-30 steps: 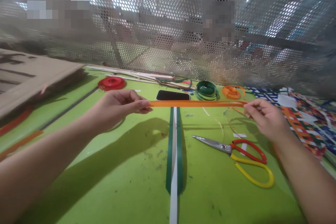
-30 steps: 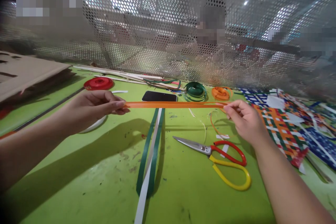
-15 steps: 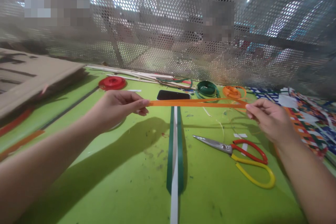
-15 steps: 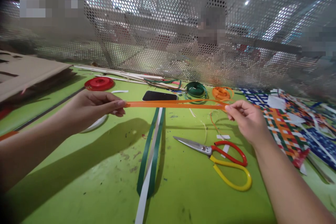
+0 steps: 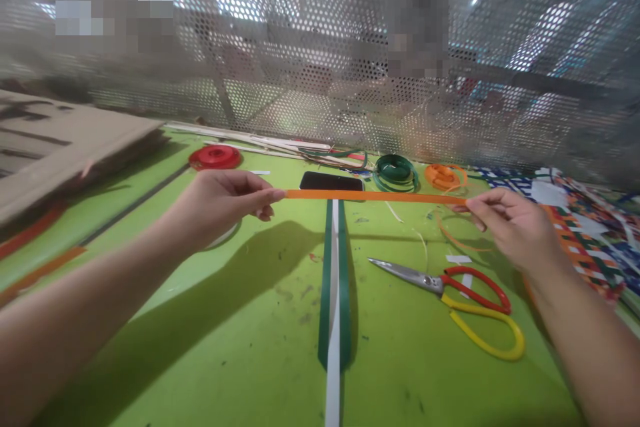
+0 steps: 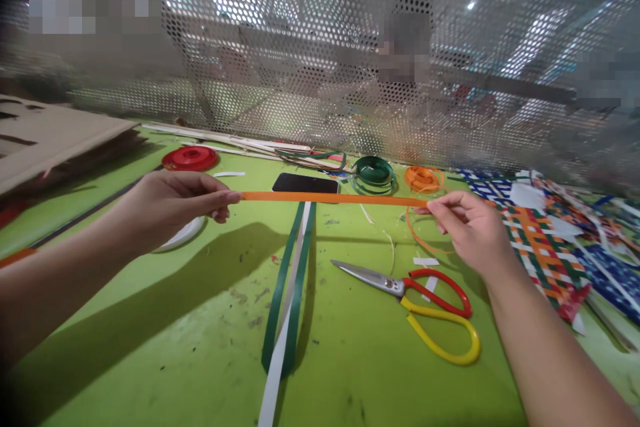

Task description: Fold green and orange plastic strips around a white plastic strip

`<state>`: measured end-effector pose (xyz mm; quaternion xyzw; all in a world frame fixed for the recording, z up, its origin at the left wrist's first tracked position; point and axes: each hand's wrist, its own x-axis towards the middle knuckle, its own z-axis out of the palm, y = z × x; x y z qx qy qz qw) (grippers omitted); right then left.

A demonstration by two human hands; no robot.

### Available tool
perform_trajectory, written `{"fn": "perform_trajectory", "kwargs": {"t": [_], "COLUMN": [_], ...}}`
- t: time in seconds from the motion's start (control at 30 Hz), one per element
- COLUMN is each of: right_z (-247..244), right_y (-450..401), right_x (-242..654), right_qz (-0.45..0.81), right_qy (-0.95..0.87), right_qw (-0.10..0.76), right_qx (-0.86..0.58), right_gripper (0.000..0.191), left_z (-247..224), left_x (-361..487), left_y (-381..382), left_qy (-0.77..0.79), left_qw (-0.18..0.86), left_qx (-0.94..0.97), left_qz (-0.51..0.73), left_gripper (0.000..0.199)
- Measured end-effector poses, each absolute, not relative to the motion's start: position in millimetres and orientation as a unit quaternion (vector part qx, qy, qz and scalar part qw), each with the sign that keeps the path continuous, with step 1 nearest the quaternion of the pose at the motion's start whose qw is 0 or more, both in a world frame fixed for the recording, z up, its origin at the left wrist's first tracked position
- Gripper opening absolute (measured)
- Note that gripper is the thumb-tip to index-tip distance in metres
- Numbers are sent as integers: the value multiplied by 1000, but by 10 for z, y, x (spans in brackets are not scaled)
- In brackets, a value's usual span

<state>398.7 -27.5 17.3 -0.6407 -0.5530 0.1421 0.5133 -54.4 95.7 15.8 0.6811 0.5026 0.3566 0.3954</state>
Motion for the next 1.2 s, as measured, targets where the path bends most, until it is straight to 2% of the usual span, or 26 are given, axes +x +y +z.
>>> {"fn": "perform_trajectory", "kwargs": {"t": [0.6, 0.8, 1.03, 1.2], "right_z": [211, 194, 176, 140], "right_y": [-266, -260, -236, -231], "right_x": [3977, 4012, 4066, 4132], "right_qz": [121, 112, 119, 133], "right_qy": [-527, -529, -520, -514], "right_qw": [515, 500, 504, 509], "right_qx": [-665, -677, -679, -678], "right_gripper": [41, 43, 43, 43], "left_z": [100, 112, 143, 180], "left_x": [-546, -534, -522, -550], "left_y": [1026, 1023, 999, 985], "left_qy": [434, 382, 381, 429], "left_qw": [526, 573, 569, 534], "left_qx": [628, 615, 616, 613], "left_qz": [376, 383, 391, 394], "left_gripper": [30, 41, 30, 35]}}
